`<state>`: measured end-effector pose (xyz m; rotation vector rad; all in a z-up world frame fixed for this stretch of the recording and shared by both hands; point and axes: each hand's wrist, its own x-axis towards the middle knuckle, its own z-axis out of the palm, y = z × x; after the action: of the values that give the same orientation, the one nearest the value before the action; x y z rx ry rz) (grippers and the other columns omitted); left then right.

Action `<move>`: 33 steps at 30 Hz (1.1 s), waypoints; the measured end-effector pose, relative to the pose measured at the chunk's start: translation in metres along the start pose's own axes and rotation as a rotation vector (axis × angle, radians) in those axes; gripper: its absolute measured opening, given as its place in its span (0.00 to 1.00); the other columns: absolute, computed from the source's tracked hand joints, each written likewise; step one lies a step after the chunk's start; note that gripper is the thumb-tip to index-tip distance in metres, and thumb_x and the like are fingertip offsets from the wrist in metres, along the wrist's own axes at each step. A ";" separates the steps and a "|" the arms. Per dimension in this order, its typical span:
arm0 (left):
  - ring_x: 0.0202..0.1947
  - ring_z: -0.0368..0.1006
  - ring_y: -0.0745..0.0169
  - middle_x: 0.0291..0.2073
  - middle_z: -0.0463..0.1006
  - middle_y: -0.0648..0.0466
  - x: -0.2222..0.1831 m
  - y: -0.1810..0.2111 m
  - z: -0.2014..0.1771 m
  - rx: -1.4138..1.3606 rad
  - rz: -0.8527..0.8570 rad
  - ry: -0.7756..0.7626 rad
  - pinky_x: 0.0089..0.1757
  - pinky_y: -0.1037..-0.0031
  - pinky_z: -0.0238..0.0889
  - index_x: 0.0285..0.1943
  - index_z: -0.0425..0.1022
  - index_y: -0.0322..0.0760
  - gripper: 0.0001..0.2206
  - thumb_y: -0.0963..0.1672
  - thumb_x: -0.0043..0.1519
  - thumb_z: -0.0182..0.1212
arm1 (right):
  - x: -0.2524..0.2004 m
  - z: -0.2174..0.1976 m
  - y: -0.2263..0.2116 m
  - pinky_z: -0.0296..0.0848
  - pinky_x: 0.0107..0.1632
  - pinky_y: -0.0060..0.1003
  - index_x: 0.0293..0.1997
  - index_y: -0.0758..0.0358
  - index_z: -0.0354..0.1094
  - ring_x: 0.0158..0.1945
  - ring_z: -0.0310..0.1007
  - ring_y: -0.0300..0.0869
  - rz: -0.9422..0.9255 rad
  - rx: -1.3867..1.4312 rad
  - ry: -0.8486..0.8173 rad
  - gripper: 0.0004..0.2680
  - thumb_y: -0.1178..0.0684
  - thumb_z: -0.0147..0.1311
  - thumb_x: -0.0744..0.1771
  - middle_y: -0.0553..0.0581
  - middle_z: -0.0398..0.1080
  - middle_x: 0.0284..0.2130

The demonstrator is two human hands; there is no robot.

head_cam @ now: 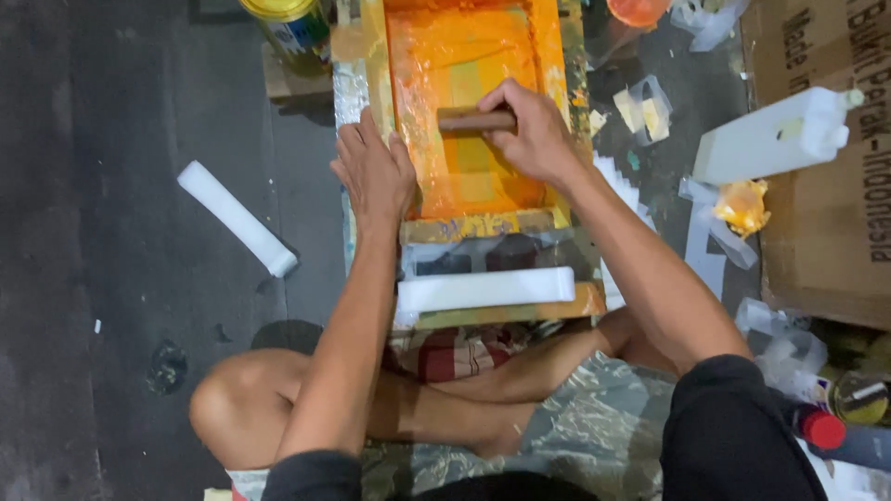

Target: Manual screen printing of orange ink onto small white strips using a squeegee and a screen frame.

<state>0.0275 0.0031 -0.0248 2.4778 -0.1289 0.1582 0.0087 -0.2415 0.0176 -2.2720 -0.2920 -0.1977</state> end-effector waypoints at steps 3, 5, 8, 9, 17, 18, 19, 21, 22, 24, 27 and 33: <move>0.49 0.63 0.44 0.48 0.62 0.47 0.000 -0.002 0.002 0.021 0.007 0.009 0.47 0.59 0.51 0.70 0.58 0.36 0.22 0.49 0.70 0.43 | -0.036 -0.002 -0.041 0.74 0.51 0.54 0.47 0.61 0.71 0.49 0.77 0.63 0.023 0.066 -0.021 0.12 0.68 0.62 0.62 0.64 0.77 0.41; 0.50 0.61 0.46 0.49 0.61 0.49 -0.001 0.000 0.000 0.012 -0.003 -0.020 0.48 0.61 0.50 0.71 0.56 0.37 0.22 0.49 0.70 0.42 | -0.056 -0.003 -0.047 0.73 0.50 0.56 0.48 0.61 0.71 0.48 0.76 0.66 0.063 0.047 -0.057 0.12 0.67 0.60 0.62 0.66 0.77 0.39; 0.50 0.60 0.45 0.48 0.60 0.48 -0.002 0.001 -0.002 -0.005 0.000 -0.020 0.48 0.60 0.49 0.72 0.56 0.36 0.22 0.48 0.71 0.42 | -0.075 -0.013 -0.074 0.72 0.49 0.60 0.49 0.60 0.69 0.47 0.75 0.68 0.129 0.017 -0.119 0.12 0.66 0.57 0.63 0.70 0.76 0.38; 0.49 0.61 0.43 0.47 0.61 0.47 -0.003 0.002 -0.002 -0.012 0.008 0.005 0.47 0.58 0.50 0.71 0.57 0.35 0.22 0.48 0.71 0.43 | -0.080 -0.019 -0.085 0.71 0.49 0.62 0.50 0.60 0.68 0.47 0.74 0.68 0.158 0.008 -0.150 0.12 0.64 0.57 0.63 0.71 0.76 0.38; 0.50 0.61 0.43 0.48 0.62 0.47 -0.004 0.003 -0.004 -0.013 -0.004 0.003 0.47 0.58 0.50 0.70 0.57 0.35 0.21 0.48 0.71 0.44 | -0.105 -0.016 -0.079 0.70 0.55 0.58 0.64 0.54 0.63 0.56 0.72 0.66 0.323 -0.051 0.167 0.17 0.52 0.59 0.68 0.70 0.73 0.48; 0.49 0.61 0.41 0.47 0.62 0.46 -0.004 0.001 -0.003 -0.008 0.010 0.024 0.46 0.57 0.50 0.70 0.57 0.34 0.21 0.48 0.70 0.45 | -0.111 -0.014 -0.077 0.68 0.60 0.58 0.69 0.55 0.59 0.60 0.70 0.66 0.358 -0.044 0.342 0.19 0.50 0.56 0.70 0.73 0.72 0.54; 0.49 0.61 0.41 0.47 0.62 0.46 -0.005 -0.001 0.000 -0.011 0.009 0.017 0.46 0.57 0.50 0.70 0.57 0.34 0.21 0.48 0.70 0.45 | -0.112 -0.008 -0.073 0.68 0.60 0.58 0.69 0.55 0.59 0.60 0.70 0.66 0.364 -0.048 0.340 0.19 0.50 0.56 0.70 0.73 0.72 0.54; 0.51 0.61 0.42 0.48 0.61 0.47 -0.002 -0.004 0.003 -0.013 0.025 0.035 0.47 0.56 0.51 0.70 0.56 0.37 0.21 0.49 0.71 0.45 | -0.110 0.005 -0.066 0.66 0.63 0.59 0.74 0.58 0.54 0.62 0.67 0.70 0.368 -0.099 0.527 0.19 0.52 0.49 0.72 0.77 0.69 0.58; 0.51 0.61 0.42 0.48 0.61 0.47 -0.002 -0.004 0.003 -0.015 0.027 0.032 0.47 0.56 0.51 0.70 0.56 0.37 0.21 0.49 0.71 0.45 | -0.113 0.013 -0.064 0.66 0.63 0.59 0.74 0.58 0.54 0.62 0.67 0.70 0.370 -0.101 0.529 0.19 0.52 0.49 0.72 0.77 0.69 0.58; 0.50 0.61 0.43 0.48 0.61 0.47 -0.003 -0.004 0.001 -0.019 0.027 0.028 0.46 0.57 0.51 0.70 0.57 0.37 0.21 0.48 0.71 0.45 | -0.118 0.030 -0.059 0.68 0.62 0.54 0.76 0.55 0.52 0.61 0.68 0.69 0.437 -0.101 0.612 0.20 0.52 0.48 0.73 0.76 0.69 0.53; 0.50 0.61 0.43 0.48 0.61 0.47 -0.003 -0.002 0.001 -0.011 0.025 0.030 0.46 0.57 0.51 0.70 0.56 0.37 0.20 0.48 0.71 0.44 | -0.117 0.035 -0.052 0.65 0.64 0.50 0.75 0.58 0.55 0.62 0.66 0.66 0.422 -0.148 0.660 0.19 0.53 0.50 0.72 0.73 0.69 0.55; 0.52 0.61 0.42 0.50 0.62 0.46 -0.004 -0.005 0.002 -0.025 0.033 0.037 0.48 0.57 0.52 0.70 0.57 0.37 0.21 0.49 0.71 0.44 | -0.123 0.033 -0.025 0.62 0.67 0.57 0.77 0.60 0.46 0.67 0.62 0.67 0.514 -0.122 0.607 0.25 0.48 0.52 0.71 0.78 0.64 0.63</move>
<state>0.0245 0.0063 -0.0299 2.4468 -0.1551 0.2156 -0.1151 -0.2188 -0.0155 -2.1992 0.6247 -0.6216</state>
